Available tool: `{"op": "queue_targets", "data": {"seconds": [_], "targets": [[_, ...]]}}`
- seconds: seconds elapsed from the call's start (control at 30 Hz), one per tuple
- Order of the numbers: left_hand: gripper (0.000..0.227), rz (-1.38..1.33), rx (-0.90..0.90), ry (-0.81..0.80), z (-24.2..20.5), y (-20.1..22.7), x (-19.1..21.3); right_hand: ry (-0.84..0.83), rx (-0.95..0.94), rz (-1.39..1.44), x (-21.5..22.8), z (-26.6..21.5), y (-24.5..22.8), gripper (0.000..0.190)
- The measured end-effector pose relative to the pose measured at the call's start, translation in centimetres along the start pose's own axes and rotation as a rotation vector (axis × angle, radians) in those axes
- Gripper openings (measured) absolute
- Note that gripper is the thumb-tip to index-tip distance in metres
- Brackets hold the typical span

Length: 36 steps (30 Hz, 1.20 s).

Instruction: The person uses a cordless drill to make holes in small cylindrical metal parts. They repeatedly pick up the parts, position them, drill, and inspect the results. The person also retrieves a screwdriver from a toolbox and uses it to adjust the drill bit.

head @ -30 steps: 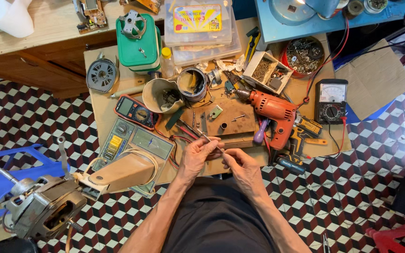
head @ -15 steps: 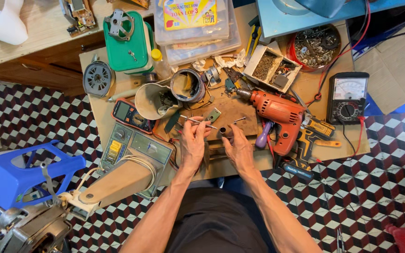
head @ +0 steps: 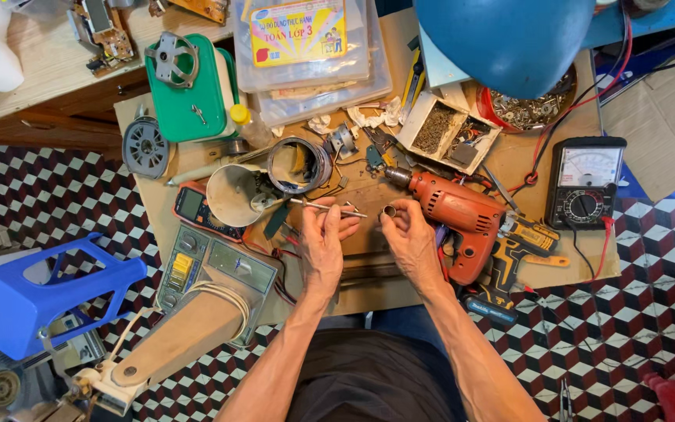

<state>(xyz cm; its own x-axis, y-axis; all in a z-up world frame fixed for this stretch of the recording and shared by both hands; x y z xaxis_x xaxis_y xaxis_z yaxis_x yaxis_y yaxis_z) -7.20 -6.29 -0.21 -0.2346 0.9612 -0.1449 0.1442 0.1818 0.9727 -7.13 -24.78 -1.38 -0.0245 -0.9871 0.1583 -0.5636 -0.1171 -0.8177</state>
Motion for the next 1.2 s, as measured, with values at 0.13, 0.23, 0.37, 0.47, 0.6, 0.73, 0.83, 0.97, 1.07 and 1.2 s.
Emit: {"op": "queue_targets", "data": {"seconds": [0.13, 0.23, 0.37, 0.47, 0.6, 0.73, 0.83, 0.97, 1.07, 1.2], "targets": [[0.031, -0.014, 0.012, -0.011, 1.2, -0.2, -1.7, -0.015, 0.012, -0.084, -0.3, 0.7, -0.3, 0.035], [0.032, 0.033, 0.019, -0.028, 1.8, -0.7, -2.4, -0.049, -0.011, -0.099, -0.3, 1.3, 0.5, 0.033], [0.029, 0.099, 0.032, -0.064, 2.3, -0.9, -3.3, -0.142, 0.022, 0.027, -0.6, 2.0, 1.0, 0.032], [0.025, 0.203, -0.047, -0.109, 2.2, 0.1, -4.0, -0.179, 0.020, 0.109, -0.6, 2.4, 1.5, 0.032], [0.020, 0.395, -0.132, -0.168, 1.9, 1.5, -4.9, -0.190, -0.019, 0.142, -0.5, 2.4, 1.8, 0.032], [0.015, 0.505, -0.268, -0.237, 1.7, 3.1, -6.0, -0.171, -0.042, 0.033, -0.3, 2.2, 1.2, 0.034], [0.013, 0.625, -0.294, -0.271, 1.4, 3.2, -6.2, -0.124, 0.007, -0.107, -0.1, 2.0, 0.2, 0.034], [0.013, 0.654, -0.265, -0.271, 0.9, 2.4, -5.5, 0.013, 0.298, -0.337, 0.1, 1.1, -2.2, 0.032], [0.011, 0.736, -0.301, -0.236, 0.6, 2.2, -4.8, 0.079, 0.370, -0.429, -0.3, 1.1, -2.4, 0.030], [0.011, 0.754, -0.203, -0.260, 0.1, 0.3, -4.2, 0.084, 0.378, -0.472, -1.1, 1.5, -1.4, 0.032]]}}
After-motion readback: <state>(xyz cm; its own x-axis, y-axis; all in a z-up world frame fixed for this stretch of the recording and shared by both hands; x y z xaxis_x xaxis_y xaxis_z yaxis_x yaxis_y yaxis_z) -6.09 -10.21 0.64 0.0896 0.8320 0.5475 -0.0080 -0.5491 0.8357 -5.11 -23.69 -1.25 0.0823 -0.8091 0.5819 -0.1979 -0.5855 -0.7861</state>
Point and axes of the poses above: each hand's wrist, its own z-axis towards the middle knuckle, its own x-axis out of the back of the hand, y = z × x, the point moved 9 cm from there along z, towards the middle knuckle, and after that the axes turned 12 degrees about -x, right-handed, at the moved point
